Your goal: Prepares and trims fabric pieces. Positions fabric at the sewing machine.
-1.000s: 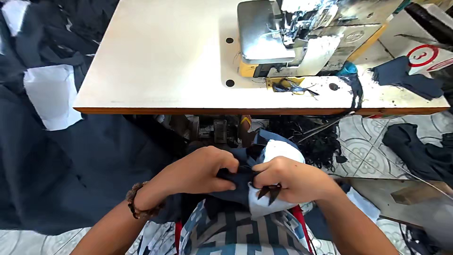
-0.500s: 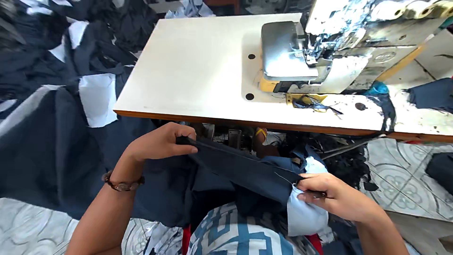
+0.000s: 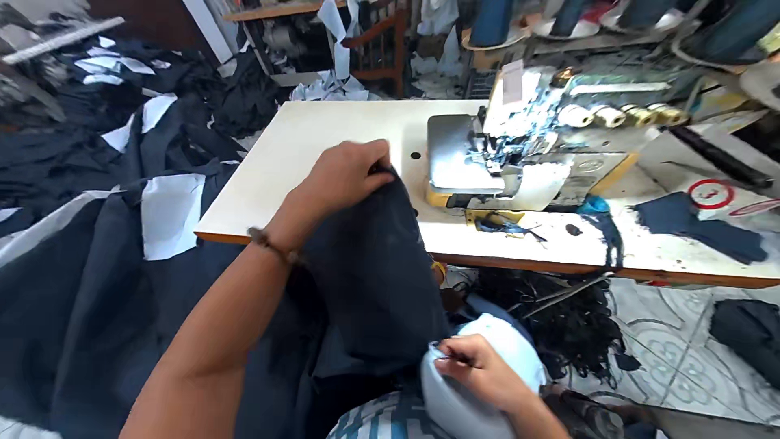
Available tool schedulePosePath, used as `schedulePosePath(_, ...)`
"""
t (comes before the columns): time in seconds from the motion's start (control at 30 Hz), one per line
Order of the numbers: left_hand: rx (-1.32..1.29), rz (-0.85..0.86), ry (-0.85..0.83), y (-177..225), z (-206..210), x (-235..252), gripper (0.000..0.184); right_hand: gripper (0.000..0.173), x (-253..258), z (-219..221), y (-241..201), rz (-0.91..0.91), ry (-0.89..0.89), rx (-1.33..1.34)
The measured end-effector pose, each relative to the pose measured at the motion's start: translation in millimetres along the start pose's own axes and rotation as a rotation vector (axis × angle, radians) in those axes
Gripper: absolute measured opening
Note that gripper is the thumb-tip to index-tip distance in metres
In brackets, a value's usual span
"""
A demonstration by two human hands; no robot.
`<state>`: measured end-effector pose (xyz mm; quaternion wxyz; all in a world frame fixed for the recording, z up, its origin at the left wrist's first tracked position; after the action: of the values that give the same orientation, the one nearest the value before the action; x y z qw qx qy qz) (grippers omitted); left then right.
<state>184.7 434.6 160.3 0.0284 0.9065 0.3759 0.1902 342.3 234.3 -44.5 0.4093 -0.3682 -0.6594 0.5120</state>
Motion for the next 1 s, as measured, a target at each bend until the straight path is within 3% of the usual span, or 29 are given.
schedulePosePath(0.1, 0.043, 0.015, -0.007, 23.0, 37.0, 63.4, 0.023, 0.014, 8.3, 17.4, -1.6, 0.072, 0.151, 0.197)
schedulePosePath(0.2, -0.117, 0.001, 0.048, 38.5, 85.8, 97.5, 0.025, 0.012, -0.3, 10.7, 1.7, 0.110, 0.272, 0.326)
schedulePosePath(0.33, -0.355, -0.046, 0.285, 44.5, 111.3, 103.6, 0.024, 0.013, -27.1, -6.5, 8.8, 0.182, 0.375, 0.303)
schedulePosePath(0.47, -0.151, -0.047, 0.508, 49.8, 103.1, 92.2, 0.031, 0.014, -41.1, -10.4, 17.3, 0.168, 0.428, 0.323)
schedulePosePath(0.53, -0.010, 0.001, 0.487, 57.5, 102.5, 86.8, 0.021, 0.015, -41.5, -7.8, 17.2, 0.157, 0.412, 0.337)
schedulePosePath(0.7, 0.102, 0.073, 0.308, 82.2, 113.2, 64.0, 0.021, 0.013, -41.7, -2.3, 17.2, 0.133, 0.390, 0.308)
schedulePosePath(0.87, 0.155, 0.098, 0.204, 97.3, 129.8, 44.1, 0.045, 0.013, -46.2, -6.6, 22.3, 0.128, 0.363, 0.260)
schedulePosePath(1.0, 0.111, 0.149, 0.227, 104.7, 137.2, 53.9, 0.046, 0.014, -46.1, -12.2, 22.1, 0.102, 0.350, 0.215)
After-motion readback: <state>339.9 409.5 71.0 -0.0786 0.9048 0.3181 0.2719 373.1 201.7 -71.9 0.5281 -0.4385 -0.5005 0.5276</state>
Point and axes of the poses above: each hand's wrist, its own x-axis towards the middle knuckle, its own z-axis out of the palm, y = z × x, the point moved 8 cm from there along x, towards the middle knuckle, and after that the axes turned 2 degrees about y, right-handed, at the moved point
